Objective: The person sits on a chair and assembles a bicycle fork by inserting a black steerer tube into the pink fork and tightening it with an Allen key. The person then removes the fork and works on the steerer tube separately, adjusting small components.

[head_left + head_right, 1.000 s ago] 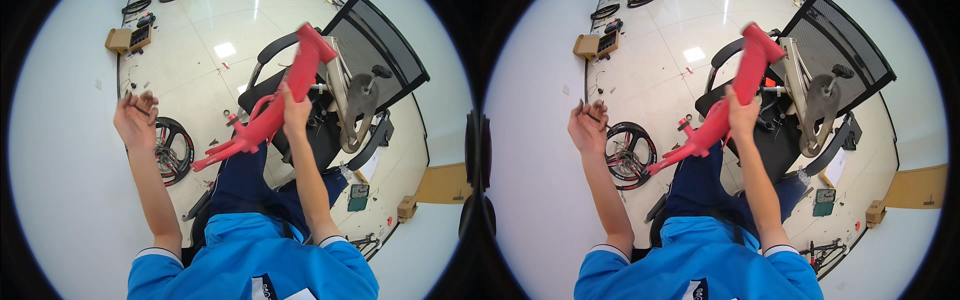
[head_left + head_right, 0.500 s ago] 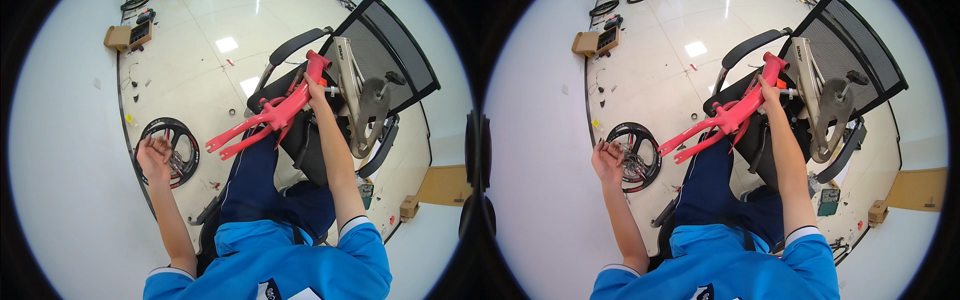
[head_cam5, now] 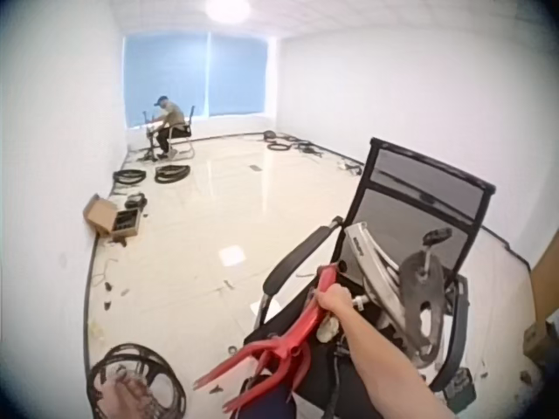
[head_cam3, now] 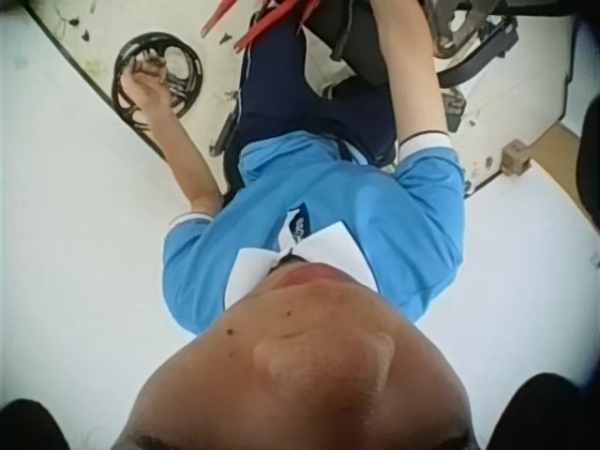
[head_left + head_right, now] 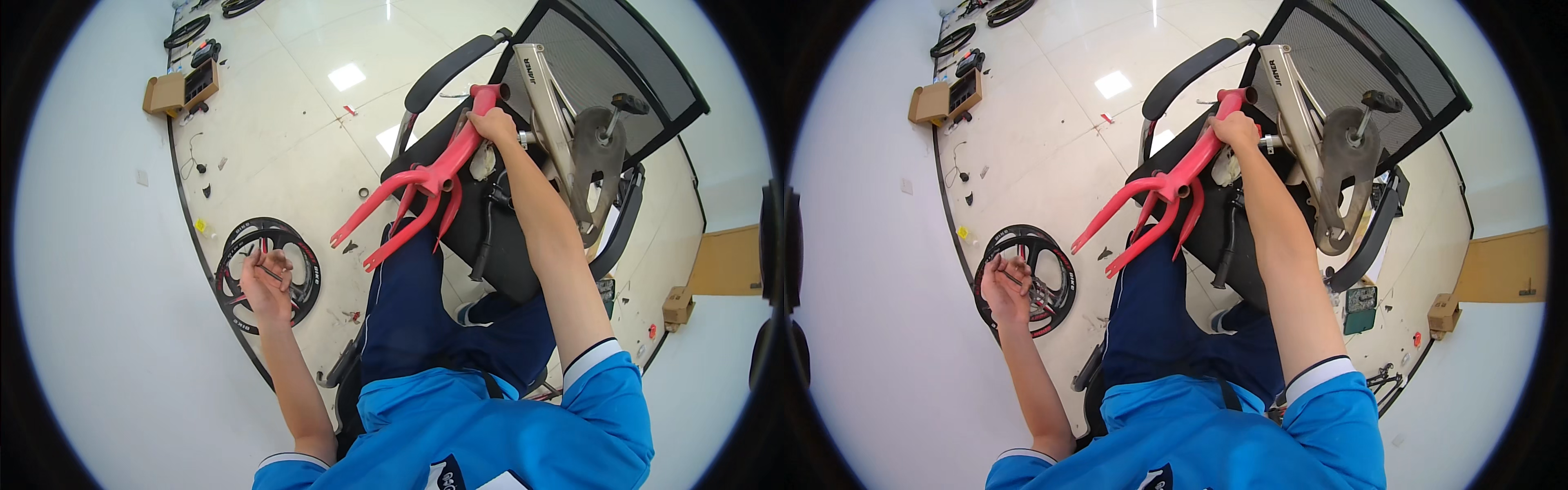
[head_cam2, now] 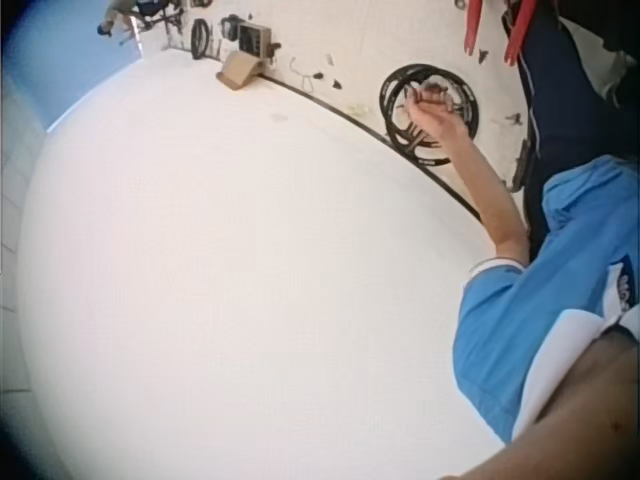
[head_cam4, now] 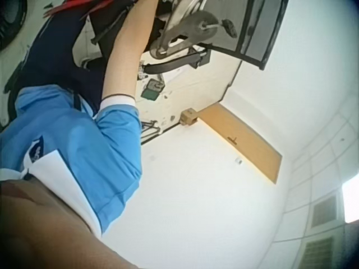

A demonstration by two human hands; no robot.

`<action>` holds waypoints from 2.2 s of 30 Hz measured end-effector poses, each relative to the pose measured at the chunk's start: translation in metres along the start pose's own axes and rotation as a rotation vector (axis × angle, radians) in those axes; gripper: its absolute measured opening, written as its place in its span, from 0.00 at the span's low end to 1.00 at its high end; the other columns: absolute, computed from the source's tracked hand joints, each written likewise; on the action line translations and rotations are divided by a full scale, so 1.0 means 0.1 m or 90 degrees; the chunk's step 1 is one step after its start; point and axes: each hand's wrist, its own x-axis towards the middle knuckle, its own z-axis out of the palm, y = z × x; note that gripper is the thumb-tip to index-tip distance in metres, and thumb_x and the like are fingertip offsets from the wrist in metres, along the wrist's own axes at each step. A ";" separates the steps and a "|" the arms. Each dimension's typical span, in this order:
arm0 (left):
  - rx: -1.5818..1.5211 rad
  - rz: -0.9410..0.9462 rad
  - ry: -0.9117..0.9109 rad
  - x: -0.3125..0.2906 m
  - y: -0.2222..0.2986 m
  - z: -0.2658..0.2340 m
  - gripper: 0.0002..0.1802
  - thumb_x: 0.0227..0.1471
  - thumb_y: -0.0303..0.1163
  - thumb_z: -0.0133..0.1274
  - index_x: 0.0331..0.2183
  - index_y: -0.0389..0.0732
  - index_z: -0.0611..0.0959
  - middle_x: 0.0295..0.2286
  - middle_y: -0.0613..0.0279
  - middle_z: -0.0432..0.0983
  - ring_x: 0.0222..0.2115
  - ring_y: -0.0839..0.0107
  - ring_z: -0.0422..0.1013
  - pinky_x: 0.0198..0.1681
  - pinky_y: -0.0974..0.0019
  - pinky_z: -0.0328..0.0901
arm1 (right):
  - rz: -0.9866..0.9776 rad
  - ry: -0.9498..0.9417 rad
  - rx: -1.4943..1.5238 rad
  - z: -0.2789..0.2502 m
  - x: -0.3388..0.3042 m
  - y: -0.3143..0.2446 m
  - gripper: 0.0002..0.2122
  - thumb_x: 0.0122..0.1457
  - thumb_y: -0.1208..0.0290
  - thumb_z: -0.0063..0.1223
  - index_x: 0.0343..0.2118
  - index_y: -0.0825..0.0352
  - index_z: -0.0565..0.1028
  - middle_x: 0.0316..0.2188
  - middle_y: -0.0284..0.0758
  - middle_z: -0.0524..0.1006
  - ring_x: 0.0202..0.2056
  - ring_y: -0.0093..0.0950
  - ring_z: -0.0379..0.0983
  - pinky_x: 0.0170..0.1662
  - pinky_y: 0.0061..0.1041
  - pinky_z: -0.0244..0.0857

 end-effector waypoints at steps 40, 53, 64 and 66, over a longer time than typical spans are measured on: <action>1.068 0.132 -0.271 -0.11 -3.05 2.41 0.28 0.49 0.50 0.57 0.36 0.30 0.83 0.37 0.40 0.80 0.41 0.44 0.76 0.46 0.48 0.69 | 0.092 0.158 0.142 0.26 -1.95 2.26 0.18 0.58 0.67 0.55 0.48 0.72 0.68 0.33 0.59 0.78 0.38 0.57 0.76 0.43 0.51 0.70; 0.587 -0.066 -0.357 -0.51 -2.60 1.90 0.15 0.50 0.29 0.59 0.34 0.36 0.69 0.18 0.62 0.70 0.11 0.74 0.68 0.13 0.70 0.65 | 0.065 0.100 0.074 0.44 -1.19 2.01 0.15 0.60 0.63 0.52 0.42 0.72 0.70 0.40 0.55 0.79 0.42 0.53 0.77 0.46 0.48 0.71; 0.819 0.194 -0.367 -0.41 -2.65 2.12 0.36 0.53 0.42 0.57 0.57 0.38 0.64 0.34 0.33 0.79 0.35 0.34 0.75 0.41 0.46 0.69 | -0.008 -0.063 0.458 0.30 -1.83 2.10 0.14 0.60 0.64 0.44 0.39 0.72 0.70 0.30 0.51 0.77 0.36 0.45 0.77 0.42 0.38 0.68; 0.819 0.262 -0.376 -0.41 -2.68 2.08 0.33 0.54 0.39 0.56 0.57 0.37 0.64 0.33 0.33 0.79 0.34 0.34 0.75 0.39 0.45 0.69 | -0.090 -0.092 0.461 0.26 -1.92 1.99 0.12 0.63 0.64 0.46 0.38 0.69 0.69 0.24 0.40 0.72 0.29 0.33 0.71 0.35 0.30 0.65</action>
